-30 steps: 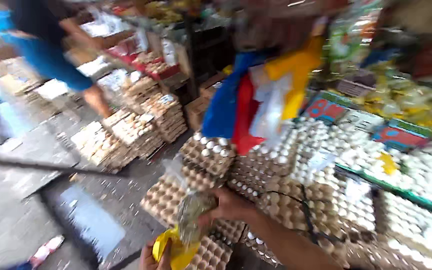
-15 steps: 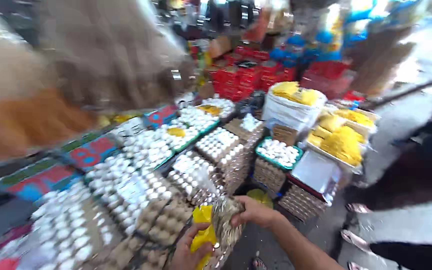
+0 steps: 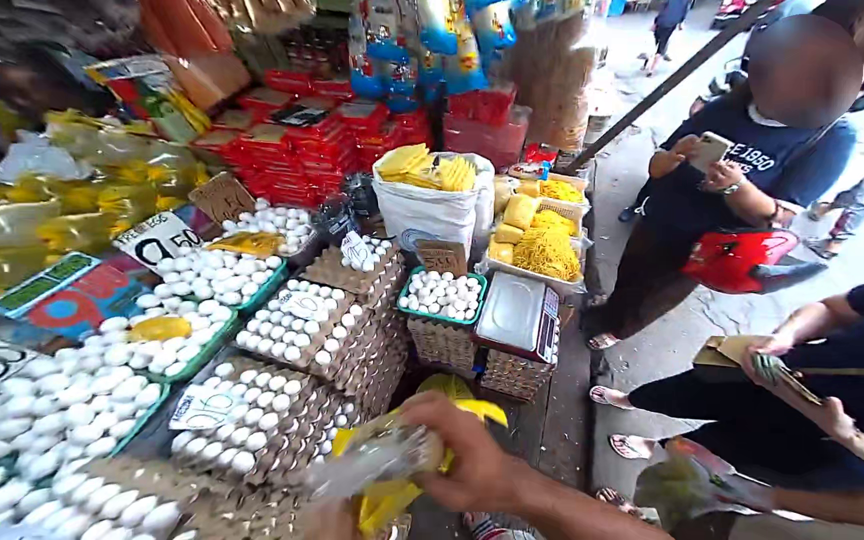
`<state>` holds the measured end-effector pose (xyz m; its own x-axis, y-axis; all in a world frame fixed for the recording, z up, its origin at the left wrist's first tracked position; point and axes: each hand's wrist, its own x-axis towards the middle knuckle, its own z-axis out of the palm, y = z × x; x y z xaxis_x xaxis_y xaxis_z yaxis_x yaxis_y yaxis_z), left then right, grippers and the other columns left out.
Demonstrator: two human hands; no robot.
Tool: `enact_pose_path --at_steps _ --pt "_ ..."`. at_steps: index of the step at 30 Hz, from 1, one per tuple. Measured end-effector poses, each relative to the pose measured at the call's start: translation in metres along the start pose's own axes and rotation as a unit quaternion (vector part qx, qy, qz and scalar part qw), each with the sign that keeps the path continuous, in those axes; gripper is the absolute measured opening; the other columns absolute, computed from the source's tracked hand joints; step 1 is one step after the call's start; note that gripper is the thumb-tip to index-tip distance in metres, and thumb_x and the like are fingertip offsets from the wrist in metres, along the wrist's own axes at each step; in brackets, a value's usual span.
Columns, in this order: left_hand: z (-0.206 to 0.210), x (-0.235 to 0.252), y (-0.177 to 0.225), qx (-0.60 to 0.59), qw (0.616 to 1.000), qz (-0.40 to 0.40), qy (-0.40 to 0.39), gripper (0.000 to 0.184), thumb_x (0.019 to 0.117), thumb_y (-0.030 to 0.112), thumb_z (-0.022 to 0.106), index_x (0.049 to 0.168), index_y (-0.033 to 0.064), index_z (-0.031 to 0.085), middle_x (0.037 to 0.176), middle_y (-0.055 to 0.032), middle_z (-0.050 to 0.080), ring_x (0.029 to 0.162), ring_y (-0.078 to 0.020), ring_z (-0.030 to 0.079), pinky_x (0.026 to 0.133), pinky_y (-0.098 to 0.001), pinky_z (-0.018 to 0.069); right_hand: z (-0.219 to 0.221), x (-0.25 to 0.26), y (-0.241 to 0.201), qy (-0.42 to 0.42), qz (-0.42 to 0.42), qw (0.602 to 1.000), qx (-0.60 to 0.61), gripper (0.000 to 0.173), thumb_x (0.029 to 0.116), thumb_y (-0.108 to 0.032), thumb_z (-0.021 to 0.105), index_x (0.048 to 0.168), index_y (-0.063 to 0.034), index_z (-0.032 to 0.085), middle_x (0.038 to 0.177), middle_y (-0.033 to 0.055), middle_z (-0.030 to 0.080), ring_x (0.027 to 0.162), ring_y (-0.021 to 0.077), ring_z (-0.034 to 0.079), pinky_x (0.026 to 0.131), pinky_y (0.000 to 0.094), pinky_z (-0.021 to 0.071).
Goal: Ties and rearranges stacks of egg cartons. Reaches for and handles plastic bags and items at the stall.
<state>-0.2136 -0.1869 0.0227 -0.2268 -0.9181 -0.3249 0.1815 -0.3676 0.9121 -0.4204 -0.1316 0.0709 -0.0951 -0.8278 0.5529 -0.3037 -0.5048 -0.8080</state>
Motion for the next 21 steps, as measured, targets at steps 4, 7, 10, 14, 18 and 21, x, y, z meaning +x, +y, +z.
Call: enact_pose_path --at_steps 4,7,10,14,18,21 --pt "-0.035 -0.004 0.038 0.048 0.990 0.115 0.064 0.026 0.1056 0.015 0.047 0.121 0.0003 0.063 0.100 -0.0074 0.074 0.084 -0.0158 0.072 0.074 -0.0362 0.0631 0.063 -0.002 0.042 -0.222 0.129 0.955 -0.148 0.055 0.0840 -0.007 0.075 0.137 -0.0153 0.061 0.133 0.0129 0.062 0.103 0.0280 0.070 0.081 0.0508 0.0620" --pt "-0.066 -0.023 0.053 0.238 0.959 0.146 0.057 0.027 0.1050 0.023 0.055 0.107 0.0055 0.075 0.088 -0.0014 0.075 0.074 -0.0094 0.071 0.070 -0.0308 0.0615 0.109 0.005 0.050 -0.414 0.196 0.860 -0.226 0.045 0.0898 -0.020 0.071 0.134 -0.0145 0.062 0.125 0.0157 0.067 0.103 0.0372 0.069 0.085 0.0611 0.0569" --pt "-0.090 -0.047 0.055 0.290 0.948 0.113 0.072 0.035 0.1055 0.035 0.054 0.095 0.0082 0.074 0.073 0.0006 0.067 0.063 -0.0087 0.063 0.061 -0.0316 0.0559 0.150 0.021 0.038 -0.537 0.174 0.771 -0.295 0.037 0.0904 -0.029 0.070 0.117 -0.0046 0.070 0.107 0.0223 0.072 0.102 0.0440 0.069 0.087 0.0661 0.0534" --pt "-0.144 -0.091 0.046 0.199 0.947 0.146 0.207 0.033 0.1073 0.031 0.052 0.099 0.0077 0.073 0.077 0.0001 0.070 0.068 -0.0086 0.067 0.065 -0.0301 0.0584 0.193 0.049 0.028 -0.575 0.039 0.752 -0.321 0.046 0.0873 -0.042 0.070 0.123 -0.0143 0.069 0.099 0.0170 0.074 0.094 0.0420 0.071 0.079 0.0689 0.0536" --pt "-0.206 -0.158 0.056 0.150 0.883 0.180 0.408 0.032 0.1066 0.028 0.053 0.095 0.0052 0.071 0.075 0.0010 0.069 0.066 -0.0074 0.066 0.064 -0.0291 0.0584 0.254 0.095 0.007 -0.640 -0.011 0.744 -0.193 0.058 0.0840 -0.051 0.076 0.128 -0.0144 0.066 0.098 0.0115 0.073 0.089 0.0322 0.072 0.079 0.0639 0.0568" --pt "-0.255 -0.192 0.055 0.114 0.832 0.179 0.513 0.033 0.1067 0.034 0.054 0.101 0.0060 0.072 0.078 -0.0030 0.070 0.066 -0.0121 0.067 0.063 -0.0340 0.0592 0.301 0.117 -0.016 -0.665 -0.035 0.744 -0.056 0.061 0.0865 -0.043 0.079 0.135 -0.0102 0.061 0.110 0.0069 0.073 0.100 0.0182 0.071 0.091 0.0470 0.0594"
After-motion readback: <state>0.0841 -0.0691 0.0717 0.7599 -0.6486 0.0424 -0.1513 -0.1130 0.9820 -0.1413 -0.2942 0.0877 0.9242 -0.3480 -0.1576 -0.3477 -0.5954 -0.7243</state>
